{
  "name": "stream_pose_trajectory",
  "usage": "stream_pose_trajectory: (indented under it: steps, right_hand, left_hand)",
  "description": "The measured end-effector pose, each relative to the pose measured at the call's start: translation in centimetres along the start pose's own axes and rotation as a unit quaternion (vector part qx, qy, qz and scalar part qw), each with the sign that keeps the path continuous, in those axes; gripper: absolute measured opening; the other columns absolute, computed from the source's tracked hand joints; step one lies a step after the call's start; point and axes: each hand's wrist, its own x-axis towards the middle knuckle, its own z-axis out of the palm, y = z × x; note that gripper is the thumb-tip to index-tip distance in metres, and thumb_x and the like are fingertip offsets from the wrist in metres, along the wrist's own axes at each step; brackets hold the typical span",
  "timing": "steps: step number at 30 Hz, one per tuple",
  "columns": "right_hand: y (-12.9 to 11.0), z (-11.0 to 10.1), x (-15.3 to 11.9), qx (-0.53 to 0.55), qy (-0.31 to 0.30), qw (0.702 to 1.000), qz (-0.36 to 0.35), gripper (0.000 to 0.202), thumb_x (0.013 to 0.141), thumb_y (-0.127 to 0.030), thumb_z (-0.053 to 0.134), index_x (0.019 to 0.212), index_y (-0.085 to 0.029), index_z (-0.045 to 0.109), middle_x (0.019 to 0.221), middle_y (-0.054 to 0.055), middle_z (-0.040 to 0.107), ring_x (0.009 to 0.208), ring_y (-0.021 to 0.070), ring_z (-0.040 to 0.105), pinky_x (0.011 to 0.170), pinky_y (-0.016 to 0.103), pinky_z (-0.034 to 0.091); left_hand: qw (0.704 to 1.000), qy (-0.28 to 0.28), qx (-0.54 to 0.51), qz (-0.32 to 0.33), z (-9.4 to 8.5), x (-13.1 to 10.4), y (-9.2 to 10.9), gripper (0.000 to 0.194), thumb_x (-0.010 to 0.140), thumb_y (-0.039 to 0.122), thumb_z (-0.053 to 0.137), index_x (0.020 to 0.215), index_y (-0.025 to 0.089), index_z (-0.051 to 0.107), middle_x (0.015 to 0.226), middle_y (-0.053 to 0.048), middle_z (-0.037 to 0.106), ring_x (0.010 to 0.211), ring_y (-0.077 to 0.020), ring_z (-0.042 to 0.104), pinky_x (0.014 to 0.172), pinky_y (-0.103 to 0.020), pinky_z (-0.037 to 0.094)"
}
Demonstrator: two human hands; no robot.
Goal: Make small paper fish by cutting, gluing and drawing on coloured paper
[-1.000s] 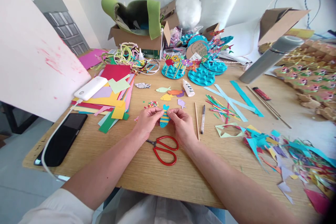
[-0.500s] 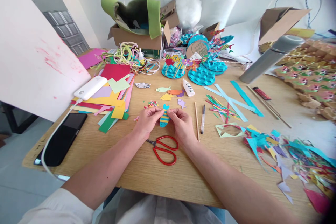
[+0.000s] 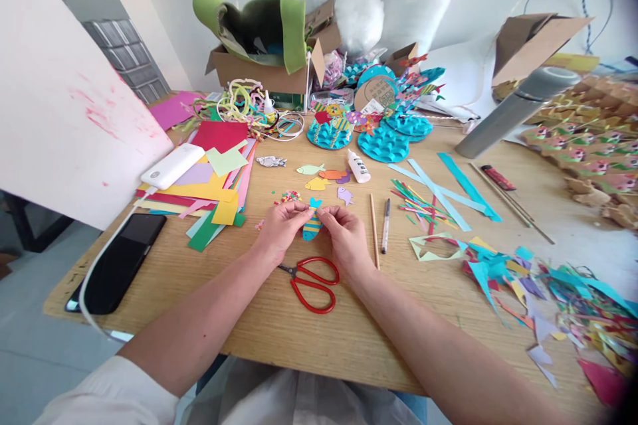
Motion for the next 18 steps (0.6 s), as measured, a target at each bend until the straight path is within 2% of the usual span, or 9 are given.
stream_pose_trajectory:
  steps: [9, 18]
  right_hand:
    - [0.29, -0.21, 0.1, 0.005, -0.026, 1.0, 0.0, 0.028, 0.067, -0.043, 0.079, 0.067, -0.02, 0.065, 0.065, -0.002, 0.061, 0.063, 0.0141, 0.053, 0.063, 0.029, 0.043]
    - [0.25, -0.16, 0.1, -0.002, -0.017, 1.0, -0.007, 0.027, 0.062, -0.039, 0.082, 0.067, -0.019, 0.065, 0.066, -0.001, 0.063, 0.063, 0.0136, 0.054, 0.063, 0.028, 0.043]
  left_hand:
    - [1.0, 0.015, -0.006, -0.001, 0.01, 0.12, 0.09, 0.025, 0.057, 0.033, 0.08, 0.069, 0.013, 0.072, 0.064, -0.002, 0.067, 0.055, -0.0101, 0.057, 0.049, -0.02, 0.044]
    - [1.0, 0.016, 0.004, -0.008, -0.09, 0.18, 0.2, 0.023, 0.058, 0.032, 0.08, 0.069, 0.014, 0.072, 0.062, 0.0, 0.064, 0.054, -0.0102, 0.055, 0.05, -0.021, 0.041]
